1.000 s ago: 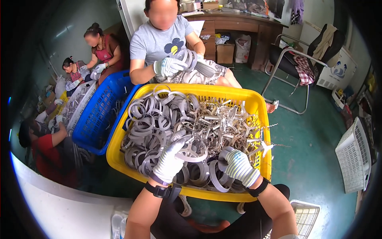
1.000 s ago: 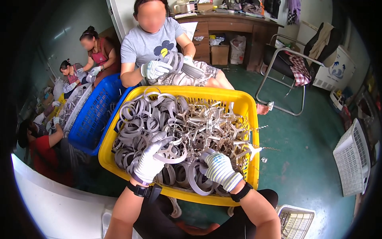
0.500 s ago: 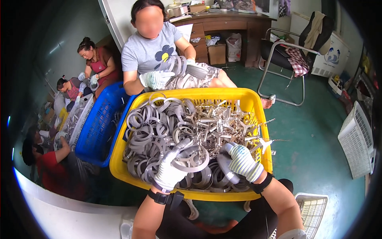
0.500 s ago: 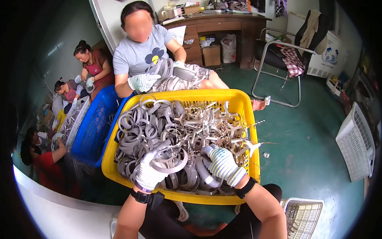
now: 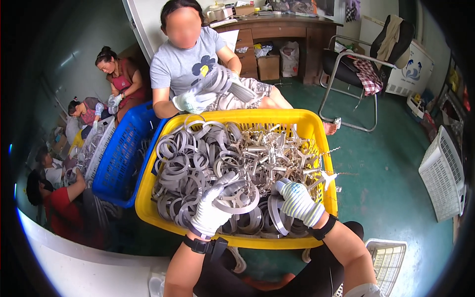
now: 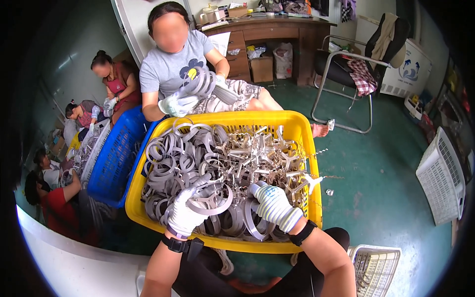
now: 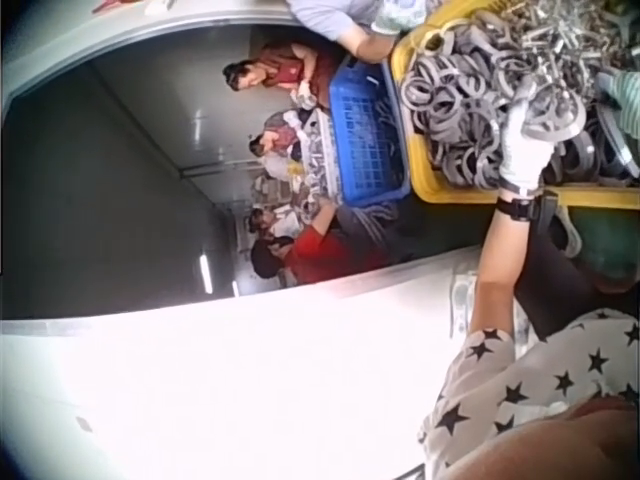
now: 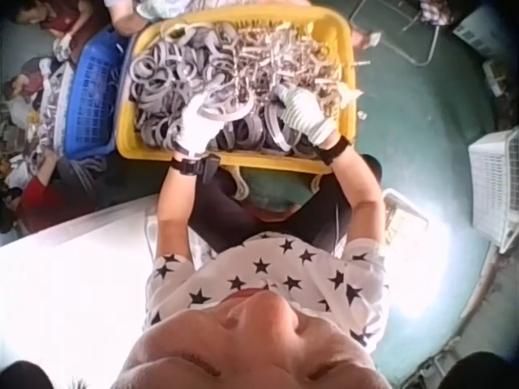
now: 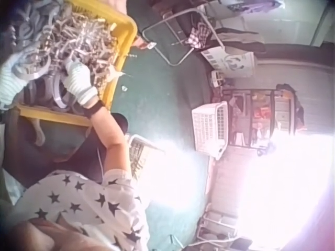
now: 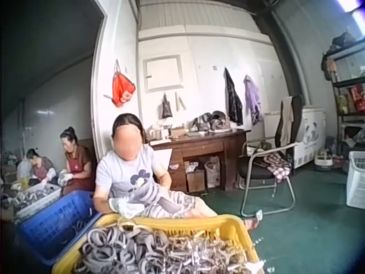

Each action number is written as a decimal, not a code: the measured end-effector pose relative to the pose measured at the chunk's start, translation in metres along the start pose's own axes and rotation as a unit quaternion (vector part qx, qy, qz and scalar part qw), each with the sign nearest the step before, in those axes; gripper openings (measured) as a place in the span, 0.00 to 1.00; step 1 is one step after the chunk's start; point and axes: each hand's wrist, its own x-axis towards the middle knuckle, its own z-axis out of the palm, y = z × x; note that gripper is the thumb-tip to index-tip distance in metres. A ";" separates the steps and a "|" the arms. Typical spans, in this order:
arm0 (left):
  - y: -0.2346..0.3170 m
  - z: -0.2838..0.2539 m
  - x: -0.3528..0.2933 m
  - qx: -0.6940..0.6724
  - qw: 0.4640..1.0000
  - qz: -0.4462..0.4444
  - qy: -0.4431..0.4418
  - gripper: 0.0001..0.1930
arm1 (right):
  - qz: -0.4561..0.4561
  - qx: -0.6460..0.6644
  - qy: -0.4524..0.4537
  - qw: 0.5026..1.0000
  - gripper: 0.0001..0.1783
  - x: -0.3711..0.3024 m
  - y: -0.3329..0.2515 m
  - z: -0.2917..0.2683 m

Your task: Sorting various plastic and metal manufacturing components from a large yellow bin into smaller baskets.

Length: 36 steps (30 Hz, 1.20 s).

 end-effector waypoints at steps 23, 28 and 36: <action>-0.001 -0.032 0.009 0.164 0.969 0.162 0.087 0.28 | 0.171 0.381 0.066 0.906 0.11 -0.008 -0.013 -0.046; -0.024 -0.004 0.001 0.208 0.974 0.066 0.060 0.33 | 0.175 0.566 0.138 0.794 0.23 0.004 -0.024 -0.004; -0.049 0.005 0.004 0.224 0.974 -0.008 -0.011 0.23 | 0.223 0.529 0.032 0.818 0.13 0.013 -0.018 -0.007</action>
